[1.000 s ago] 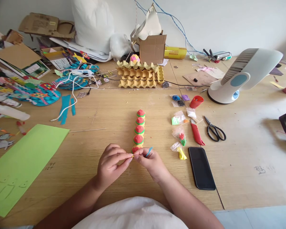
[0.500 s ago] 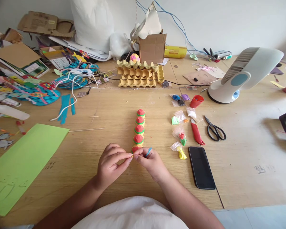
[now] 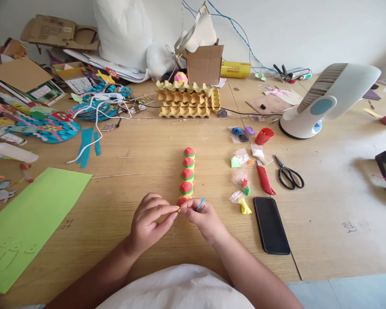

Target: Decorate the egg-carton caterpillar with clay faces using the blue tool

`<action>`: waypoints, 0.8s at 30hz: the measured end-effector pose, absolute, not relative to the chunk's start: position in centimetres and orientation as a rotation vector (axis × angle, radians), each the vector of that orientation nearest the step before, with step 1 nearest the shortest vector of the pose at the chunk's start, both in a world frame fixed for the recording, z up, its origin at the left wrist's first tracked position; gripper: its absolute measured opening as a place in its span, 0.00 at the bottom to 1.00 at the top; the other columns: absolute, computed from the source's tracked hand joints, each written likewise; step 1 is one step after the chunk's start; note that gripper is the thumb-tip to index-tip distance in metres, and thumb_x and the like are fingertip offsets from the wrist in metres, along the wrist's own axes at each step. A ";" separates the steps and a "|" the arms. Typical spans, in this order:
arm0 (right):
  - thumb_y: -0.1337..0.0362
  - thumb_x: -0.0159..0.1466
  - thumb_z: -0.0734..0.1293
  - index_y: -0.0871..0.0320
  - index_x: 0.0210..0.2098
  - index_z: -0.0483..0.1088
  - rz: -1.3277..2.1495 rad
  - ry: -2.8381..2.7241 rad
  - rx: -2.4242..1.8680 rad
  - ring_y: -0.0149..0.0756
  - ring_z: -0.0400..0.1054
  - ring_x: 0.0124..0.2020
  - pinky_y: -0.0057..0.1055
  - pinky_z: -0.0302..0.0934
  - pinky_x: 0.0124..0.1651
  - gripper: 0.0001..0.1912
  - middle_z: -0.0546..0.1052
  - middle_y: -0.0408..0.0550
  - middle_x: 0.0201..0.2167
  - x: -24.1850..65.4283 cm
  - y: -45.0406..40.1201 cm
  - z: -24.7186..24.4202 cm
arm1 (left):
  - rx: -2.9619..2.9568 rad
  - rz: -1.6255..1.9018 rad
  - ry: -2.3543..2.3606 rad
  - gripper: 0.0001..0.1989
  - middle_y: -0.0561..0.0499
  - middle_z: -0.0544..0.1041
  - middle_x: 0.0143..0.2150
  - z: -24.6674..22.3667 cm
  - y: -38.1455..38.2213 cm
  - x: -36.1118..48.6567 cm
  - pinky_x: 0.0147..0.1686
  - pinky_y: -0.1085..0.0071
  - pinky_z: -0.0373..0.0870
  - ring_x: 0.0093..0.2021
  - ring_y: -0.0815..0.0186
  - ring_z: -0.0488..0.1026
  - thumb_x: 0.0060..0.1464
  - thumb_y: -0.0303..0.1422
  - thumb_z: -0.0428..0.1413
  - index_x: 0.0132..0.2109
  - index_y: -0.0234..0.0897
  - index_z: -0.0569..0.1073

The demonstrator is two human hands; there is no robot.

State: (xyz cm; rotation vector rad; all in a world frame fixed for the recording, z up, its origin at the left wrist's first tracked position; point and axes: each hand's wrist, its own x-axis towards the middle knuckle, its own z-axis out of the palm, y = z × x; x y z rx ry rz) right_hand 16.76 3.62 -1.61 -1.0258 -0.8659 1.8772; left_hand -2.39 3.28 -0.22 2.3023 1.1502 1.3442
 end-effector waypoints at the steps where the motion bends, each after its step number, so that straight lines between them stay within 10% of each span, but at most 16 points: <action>1: 0.53 0.56 0.78 0.57 0.30 0.77 1.874 -0.869 -1.030 0.28 0.50 0.25 0.30 0.45 0.30 0.14 0.68 0.40 0.24 16.7 3.6 -1.5 | 2.305 1.343 1.151 0.11 0.53 0.79 0.32 -0.2 3.3 -2.4 0.39 0.65 0.69 0.35 0.64 0.69 0.56 0.23 0.63 0.44 0.42 0.78; 24: 0.54 0.55 0.78 0.56 0.30 0.78 1.828 -0.906 -1.071 0.30 0.58 0.28 0.30 0.51 0.35 0.13 0.73 0.42 0.27 16.5 3.5 -1.5 | 2.310 1.374 1.199 0.09 0.53 0.79 0.30 -0.2 3.3 -2.1 0.37 0.65 0.69 0.34 0.65 0.69 0.56 0.23 0.63 0.41 0.42 0.79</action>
